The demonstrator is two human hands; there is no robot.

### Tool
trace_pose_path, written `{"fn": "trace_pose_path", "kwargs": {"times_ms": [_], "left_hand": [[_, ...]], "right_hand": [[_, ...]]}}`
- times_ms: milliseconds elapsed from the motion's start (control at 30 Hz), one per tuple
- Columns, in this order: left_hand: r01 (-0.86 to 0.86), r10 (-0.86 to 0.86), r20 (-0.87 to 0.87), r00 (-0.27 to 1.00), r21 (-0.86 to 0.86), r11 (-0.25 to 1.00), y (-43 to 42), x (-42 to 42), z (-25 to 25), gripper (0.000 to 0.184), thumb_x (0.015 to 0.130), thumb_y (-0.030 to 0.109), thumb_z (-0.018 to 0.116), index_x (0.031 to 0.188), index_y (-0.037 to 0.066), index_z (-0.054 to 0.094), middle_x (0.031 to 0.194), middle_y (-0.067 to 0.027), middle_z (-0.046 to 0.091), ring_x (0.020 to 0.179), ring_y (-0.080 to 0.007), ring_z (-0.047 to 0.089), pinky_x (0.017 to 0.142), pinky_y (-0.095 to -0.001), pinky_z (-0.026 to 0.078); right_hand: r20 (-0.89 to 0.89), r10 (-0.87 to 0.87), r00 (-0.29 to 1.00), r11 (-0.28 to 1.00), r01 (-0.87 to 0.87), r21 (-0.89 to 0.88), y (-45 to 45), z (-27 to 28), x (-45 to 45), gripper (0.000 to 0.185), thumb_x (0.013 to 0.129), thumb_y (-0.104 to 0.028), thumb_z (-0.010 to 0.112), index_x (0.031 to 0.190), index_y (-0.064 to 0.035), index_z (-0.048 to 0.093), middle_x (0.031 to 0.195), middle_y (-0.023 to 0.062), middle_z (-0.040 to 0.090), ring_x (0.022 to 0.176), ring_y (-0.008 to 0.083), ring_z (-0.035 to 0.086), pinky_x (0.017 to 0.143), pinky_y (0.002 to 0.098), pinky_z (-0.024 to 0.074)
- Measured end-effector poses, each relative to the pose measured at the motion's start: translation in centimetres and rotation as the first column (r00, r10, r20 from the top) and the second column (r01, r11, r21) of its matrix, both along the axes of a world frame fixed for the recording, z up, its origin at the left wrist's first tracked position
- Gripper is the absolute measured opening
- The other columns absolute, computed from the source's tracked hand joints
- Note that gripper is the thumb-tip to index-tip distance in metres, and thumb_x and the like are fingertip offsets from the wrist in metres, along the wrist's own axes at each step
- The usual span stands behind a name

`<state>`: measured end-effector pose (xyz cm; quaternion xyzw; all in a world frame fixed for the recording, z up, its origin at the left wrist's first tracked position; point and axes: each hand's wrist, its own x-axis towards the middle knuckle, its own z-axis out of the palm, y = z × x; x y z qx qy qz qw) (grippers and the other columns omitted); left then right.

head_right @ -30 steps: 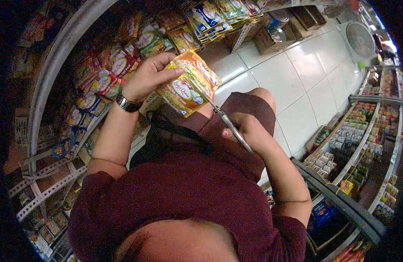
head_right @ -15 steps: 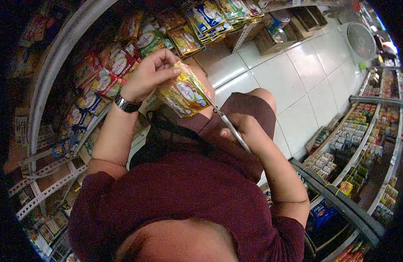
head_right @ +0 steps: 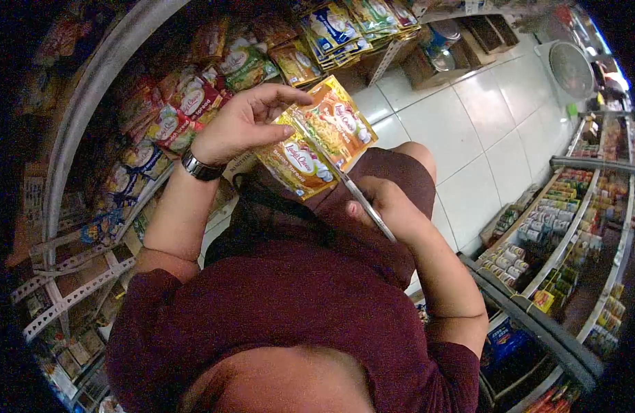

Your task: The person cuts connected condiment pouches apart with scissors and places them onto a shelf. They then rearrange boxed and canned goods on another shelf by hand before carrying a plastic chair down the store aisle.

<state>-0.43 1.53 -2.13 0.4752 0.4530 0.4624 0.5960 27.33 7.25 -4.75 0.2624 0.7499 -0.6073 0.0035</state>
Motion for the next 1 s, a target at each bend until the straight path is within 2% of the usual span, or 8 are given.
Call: {"fn": "trace_pose_path", "kwargs": {"times_ms": [33, 367, 433, 667, 733, 767, 833, 1000], "left_hand": [[0.006, -0.006, 0.002, 1.000, 0.004, 1.000, 0.0, 0.0, 0.0, 0.045, 0.077, -0.002, 0.059, 0.121, -0.002, 0.048, 0.118, -0.0073, 0.054, 0.110, -0.0117, 0.049, 0.094, -0.0264, 0.039], [0.005, -0.006, -0.026, 1.000, -0.011, 1.000, 0.0, 0.5, 0.2, 0.045, 0.076, -0.002, 0.060, 0.120, -0.001, 0.050, 0.118, -0.0068, 0.054, 0.110, -0.0114, 0.049, 0.094, -0.0262, 0.038], [0.054, -0.054, -0.027, 0.998, 0.008, 0.999, 0.1, 1.0, 0.0, 0.045, 0.076, -0.002, 0.060, 0.120, -0.001, 0.050, 0.117, -0.0068, 0.055, 0.108, -0.0114, 0.050, 0.094, -0.0264, 0.038], [0.039, -0.040, 0.061, 0.997, 0.006, 0.999, 0.1, 0.9, 0.2, 0.046, 0.076, -0.001, 0.060, 0.120, -0.001, 0.050, 0.116, -0.0070, 0.055, 0.107, -0.0119, 0.051, 0.094, -0.0268, 0.039], [0.041, -0.040, 0.091, 0.995, -0.012, 0.999, 0.1, 0.9, -0.1, 0.046, 0.076, -0.001, 0.061, 0.121, -0.001, 0.049, 0.115, -0.0071, 0.056, 0.106, -0.0121, 0.052, 0.093, -0.0267, 0.040], [0.044, -0.042, 0.091, 0.995, -0.012, 0.999, 0.2, 1.0, -0.3, 0.046, 0.076, -0.001, 0.061, 0.121, -0.001, 0.049, 0.115, -0.0071, 0.056, 0.106, -0.0121, 0.052, 0.093, -0.0267, 0.040], [0.054, -0.054, 0.130, 0.990, 0.000, 0.999, 0.2, 1.1, -0.5, 0.047, 0.076, 0.000, 0.062, 0.121, -0.001, 0.049, 0.114, -0.0071, 0.057, 0.104, -0.0121, 0.053, 0.091, -0.0261, 0.041], [0.077, -0.069, 0.170, 0.983, -0.041, 0.996, 0.3, 1.0, -0.6, 0.048, 0.075, 0.000, 0.063, 0.121, -0.001, 0.049, 0.114, -0.0070, 0.057, 0.104, -0.0120, 0.053, 0.091, -0.0261, 0.041]], "right_hand": [[-0.004, -0.005, 1.000, 0.999, 0.005, 0.032, -0.1, 0.1, 0.0, 0.058, 0.080, -0.053, 0.058, 0.084, 0.0041, 0.056, 0.071, 0.0153, 0.055, 0.065, 0.0215, 0.052, 0.059, 0.0355, 0.0419], [0.117, -0.004, 0.993, 0.999, -0.002, 0.045, 0.0, 0.7, 0.1, 0.052, 0.076, -0.047, 0.067, 0.086, 0.0038, 0.057, 0.072, 0.0158, 0.056, 0.068, 0.0221, 0.054, 0.061, 0.0358, 0.0430], [-0.011, -0.035, 0.999, 0.999, 0.035, 0.019, -0.3, 1.2, -0.7, 0.062, 0.077, -0.063, 0.055, 0.072, -0.0012, 0.048, 0.065, -0.0010, 0.043, 0.064, 0.0100, 0.038, 0.053, 0.0266, 0.0338], [-0.074, -0.058, 0.996, 0.997, 0.061, 0.037, -0.4, -0.2, -0.7, 0.063, 0.077, -0.065, 0.053, 0.071, -0.0029, 0.046, 0.066, -0.0015, 0.041, 0.064, 0.0097, 0.038, 0.053, 0.0258, 0.0331], [0.027, -0.015, 1.000, 0.998, 0.013, 0.060, -0.3, -0.3, -0.4, 0.059, 0.078, -0.053, 0.061, 0.088, 0.0050, 0.057, 0.072, 0.0175, 0.057, 0.068, 0.0232, 0.055, 0.063, 0.0360, 0.0442], [0.027, -0.017, 0.999, 0.998, 0.016, 0.060, -0.4, -0.3, -0.4, 0.059, 0.078, -0.053, 0.061, 0.088, 0.0050, 0.057, 0.072, 0.0175, 0.057, 0.068, 0.0232, 0.055, 0.063, 0.0360, 0.0442], [-0.025, -0.039, 0.999, 0.998, 0.040, 0.044, -0.6, -0.2, -0.5, 0.063, 0.077, -0.066, 0.052, 0.071, -0.0032, 0.046, 0.064, -0.0018, 0.041, 0.062, 0.0090, 0.039, 0.053, 0.0256, 0.0335], [0.019, -0.058, 0.998, 0.998, 0.059, -0.016, -0.7, 0.4, -0.6, 0.066, 0.075, -0.066, 0.054, 0.076, -0.0007, 0.051, 0.064, -0.0013, 0.045, 0.062, 0.0076, 0.043, 0.052, 0.0241, 0.0346]]}}
